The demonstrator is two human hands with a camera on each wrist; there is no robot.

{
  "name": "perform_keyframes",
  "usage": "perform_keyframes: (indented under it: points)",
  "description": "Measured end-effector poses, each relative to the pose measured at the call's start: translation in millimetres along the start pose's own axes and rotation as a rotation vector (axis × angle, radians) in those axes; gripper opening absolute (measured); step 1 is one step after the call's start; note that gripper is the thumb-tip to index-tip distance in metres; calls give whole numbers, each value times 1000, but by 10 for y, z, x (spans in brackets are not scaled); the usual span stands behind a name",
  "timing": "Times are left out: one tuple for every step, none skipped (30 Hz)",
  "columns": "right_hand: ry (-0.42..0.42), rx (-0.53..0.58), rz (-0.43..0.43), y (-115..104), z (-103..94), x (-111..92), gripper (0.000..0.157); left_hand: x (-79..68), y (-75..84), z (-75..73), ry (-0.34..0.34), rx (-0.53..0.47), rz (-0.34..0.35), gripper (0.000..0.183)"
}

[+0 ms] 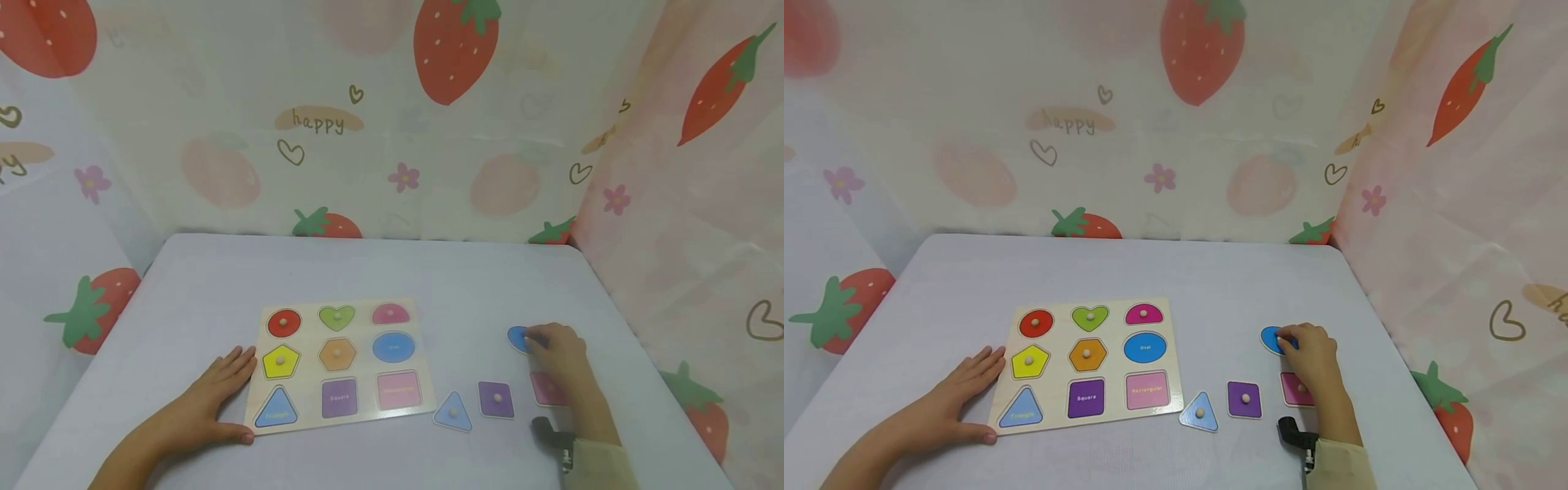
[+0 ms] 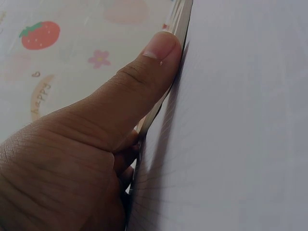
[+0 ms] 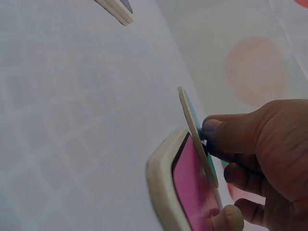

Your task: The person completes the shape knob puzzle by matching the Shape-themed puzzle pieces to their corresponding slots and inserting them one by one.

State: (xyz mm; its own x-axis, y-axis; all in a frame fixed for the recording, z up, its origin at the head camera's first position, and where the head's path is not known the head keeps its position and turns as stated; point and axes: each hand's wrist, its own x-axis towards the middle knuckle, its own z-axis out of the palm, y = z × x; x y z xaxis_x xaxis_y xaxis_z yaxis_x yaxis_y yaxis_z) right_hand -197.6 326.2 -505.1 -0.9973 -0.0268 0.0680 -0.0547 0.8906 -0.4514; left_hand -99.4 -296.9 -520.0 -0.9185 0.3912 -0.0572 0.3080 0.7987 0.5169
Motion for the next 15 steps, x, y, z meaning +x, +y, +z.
perform_keyframes:
  points:
    - [1, 0, -2, -6, 1, 0, 29, -6, 0, -3, 0, 0, -2, 127]
    - [3, 6, -6, -14, 0, -1, 28, -10, 2, -6, 0, -2, -2, 127]
    - [7, 12, -10, -23, -2, 0, 27, -15, 3, -10, 0, -4, -3, 126]
    - [12, 20, -18, -36, -6, 2, 27, -19, 4, -14, 1, -6, -3, 126]
    - [21, 29, -26, -51, -12, 6, 26, -22, 5, -17, 1, -8, -1, 126]
    - [30, 42, -34, -70, -21, 8, 26, -24, 5, -18, 3, -10, 2, 126]
    - [42, 52, -42, -89, -30, 12, 25, -25, 5, -20, 5, -12, 5, 125]
    - [55, 62, -54, -109, -38, 15, 24, -26, 4, -18, 7, -11, 9, 125]
    - [69, 69, -70, -133, -48, 16, 23, -25, 3, -16, 7, -9, 12, 125]
    - [82, 74, -86, -162, -60, 15, 22, -24, 2, -13, 5, -8, 13, 125]
    - [95, 80, -100, -195, -74, 13, 21, -22, 1, -10, 5, -8, 12, 125]
    - [105, 81, -115, -233, -89, 9, 20, -20, 1, -8, 4, -9, 11, 125]
    - [112, 83, -129, -272, -100, 5, 19, -19, 2, -7, 1, -8, 10, 125]
    - [117, 85, -144, -313, -112, 0, 19, -19, 1, -6, 1, -6, 11, 125]
    - [123, 85, -158, -353, -120, -1, 19, -18, 3, -9, -4, -7, 5, 125]
